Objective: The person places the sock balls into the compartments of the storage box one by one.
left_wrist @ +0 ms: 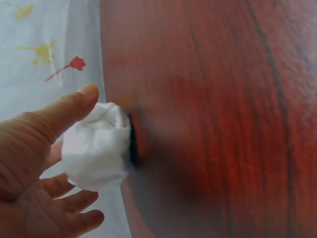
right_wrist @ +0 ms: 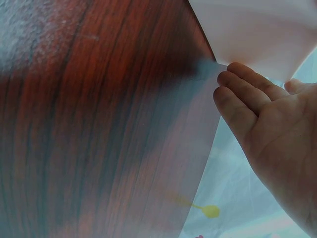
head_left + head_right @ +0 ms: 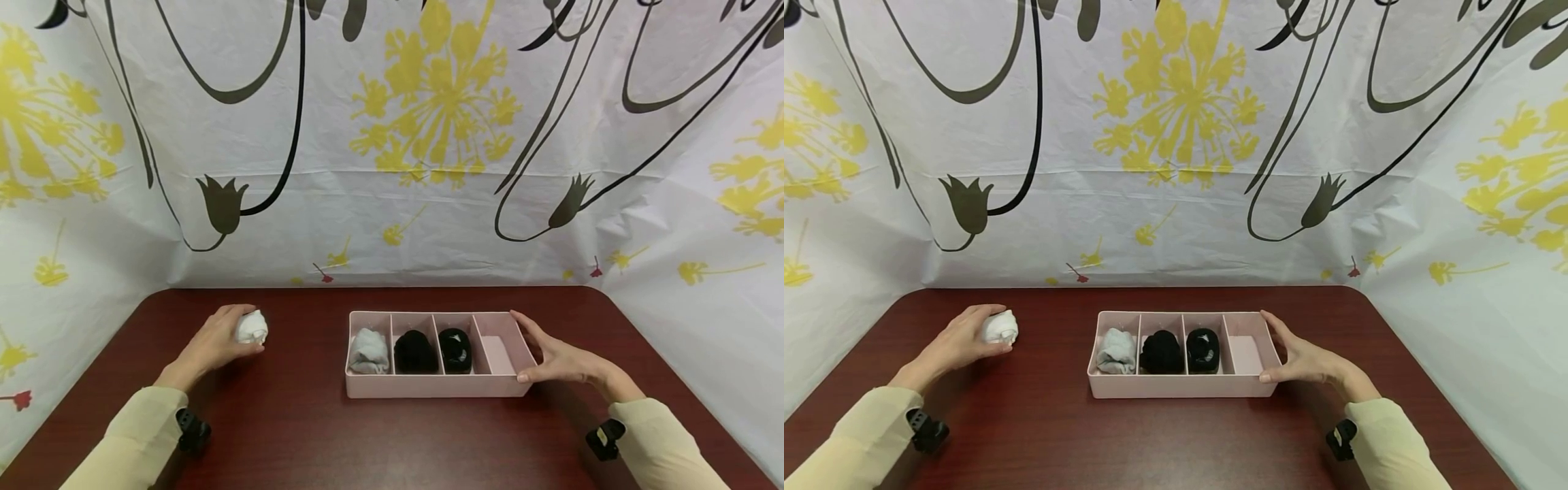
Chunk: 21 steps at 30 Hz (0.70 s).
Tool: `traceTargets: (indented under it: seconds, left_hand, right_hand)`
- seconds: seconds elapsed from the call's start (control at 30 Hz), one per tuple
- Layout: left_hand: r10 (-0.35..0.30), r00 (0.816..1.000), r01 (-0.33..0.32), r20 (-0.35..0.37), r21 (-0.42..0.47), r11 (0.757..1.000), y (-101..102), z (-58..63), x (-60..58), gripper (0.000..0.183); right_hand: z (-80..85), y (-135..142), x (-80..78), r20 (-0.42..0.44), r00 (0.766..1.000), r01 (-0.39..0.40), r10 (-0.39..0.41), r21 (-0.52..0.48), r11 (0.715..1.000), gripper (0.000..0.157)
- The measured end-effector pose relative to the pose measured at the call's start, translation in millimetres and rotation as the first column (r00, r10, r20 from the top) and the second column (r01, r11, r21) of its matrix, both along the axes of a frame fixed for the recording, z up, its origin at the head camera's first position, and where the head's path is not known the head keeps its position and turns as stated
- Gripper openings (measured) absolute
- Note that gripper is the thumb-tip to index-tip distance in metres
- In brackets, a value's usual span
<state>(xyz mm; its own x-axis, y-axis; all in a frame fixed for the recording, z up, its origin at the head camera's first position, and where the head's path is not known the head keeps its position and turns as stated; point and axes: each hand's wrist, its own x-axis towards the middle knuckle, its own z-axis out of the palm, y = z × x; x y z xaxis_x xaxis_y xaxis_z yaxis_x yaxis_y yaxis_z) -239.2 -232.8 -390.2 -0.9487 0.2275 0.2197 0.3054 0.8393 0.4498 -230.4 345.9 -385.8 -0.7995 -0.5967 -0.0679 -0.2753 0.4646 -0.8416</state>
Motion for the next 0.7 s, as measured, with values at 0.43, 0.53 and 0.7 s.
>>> traceTargets:
  seconds: [0.43,0.53,0.7]
  left_hand:
    - [0.077,0.997,-0.077,0.017,-0.022,0.997,3.0,-9.1,-5.1,0.056]
    - [0.089,0.996,-0.088,0.012,-0.025,0.996,5.2,-9.2,-4.8,0.052]
    - [0.098,0.995,-0.098,0.003,-0.013,0.995,6.9,-9.4,-5.8,0.049]
  right_hand:
    - [-1.7,1.0,-0.3,-0.011,1.000,0.013,-0.013,0.018,1.000,0.108]
    - [-1.2,-0.2,-0.5,-0.001,1.000,0.015,-0.015,0.024,1.000,0.109]
    - [-0.6,-0.8,-0.6,0.006,1.000,0.015,-0.015,0.027,1.000,0.109]
